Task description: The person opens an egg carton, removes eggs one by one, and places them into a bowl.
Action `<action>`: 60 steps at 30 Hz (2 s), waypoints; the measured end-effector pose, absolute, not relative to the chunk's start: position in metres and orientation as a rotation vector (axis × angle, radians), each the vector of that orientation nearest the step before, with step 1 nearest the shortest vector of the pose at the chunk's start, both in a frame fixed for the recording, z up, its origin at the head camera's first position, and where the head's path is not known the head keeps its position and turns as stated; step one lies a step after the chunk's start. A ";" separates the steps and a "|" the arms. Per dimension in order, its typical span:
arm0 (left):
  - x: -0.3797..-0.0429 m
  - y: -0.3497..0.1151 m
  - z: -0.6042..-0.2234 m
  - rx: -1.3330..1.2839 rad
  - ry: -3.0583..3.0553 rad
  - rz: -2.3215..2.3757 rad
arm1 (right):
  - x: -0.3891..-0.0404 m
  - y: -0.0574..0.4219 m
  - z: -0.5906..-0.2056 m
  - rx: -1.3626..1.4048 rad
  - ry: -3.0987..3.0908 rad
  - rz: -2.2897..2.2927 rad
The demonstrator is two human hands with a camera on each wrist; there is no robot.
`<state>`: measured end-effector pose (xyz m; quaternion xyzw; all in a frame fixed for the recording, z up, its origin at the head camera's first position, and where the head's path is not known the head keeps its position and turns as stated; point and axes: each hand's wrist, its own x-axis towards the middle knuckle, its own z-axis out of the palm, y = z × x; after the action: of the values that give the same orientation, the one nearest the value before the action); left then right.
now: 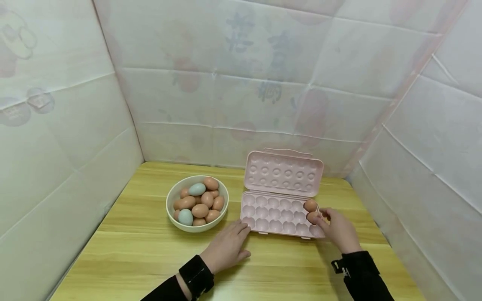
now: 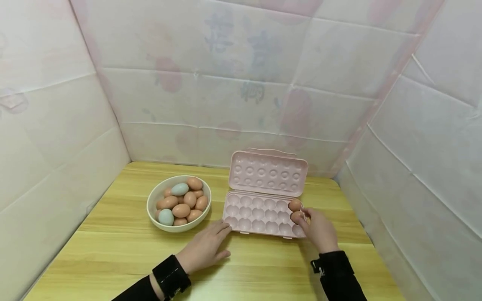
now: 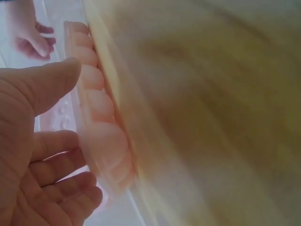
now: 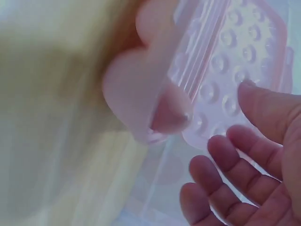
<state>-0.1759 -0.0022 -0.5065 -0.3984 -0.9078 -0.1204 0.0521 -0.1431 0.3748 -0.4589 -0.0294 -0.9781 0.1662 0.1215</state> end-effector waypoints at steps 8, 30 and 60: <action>-0.175 0.002 -0.499 -1.260 -2.769 -0.314 | -0.170 0.386 -0.462 -0.122 -2.997 0.366; -0.174 0.000 -0.499 -1.264 -2.781 -0.261 | -0.169 0.381 -0.453 -0.086 -2.925 0.618; -0.176 -0.013 -0.495 -1.316 -2.751 -0.330 | -0.223 0.218 -0.427 0.534 -2.722 1.271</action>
<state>-0.1756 -0.0135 -0.4948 -0.4287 -0.8963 -0.1076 0.0372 -0.2234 0.2177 -0.4270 0.1749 -0.8912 0.4161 0.0454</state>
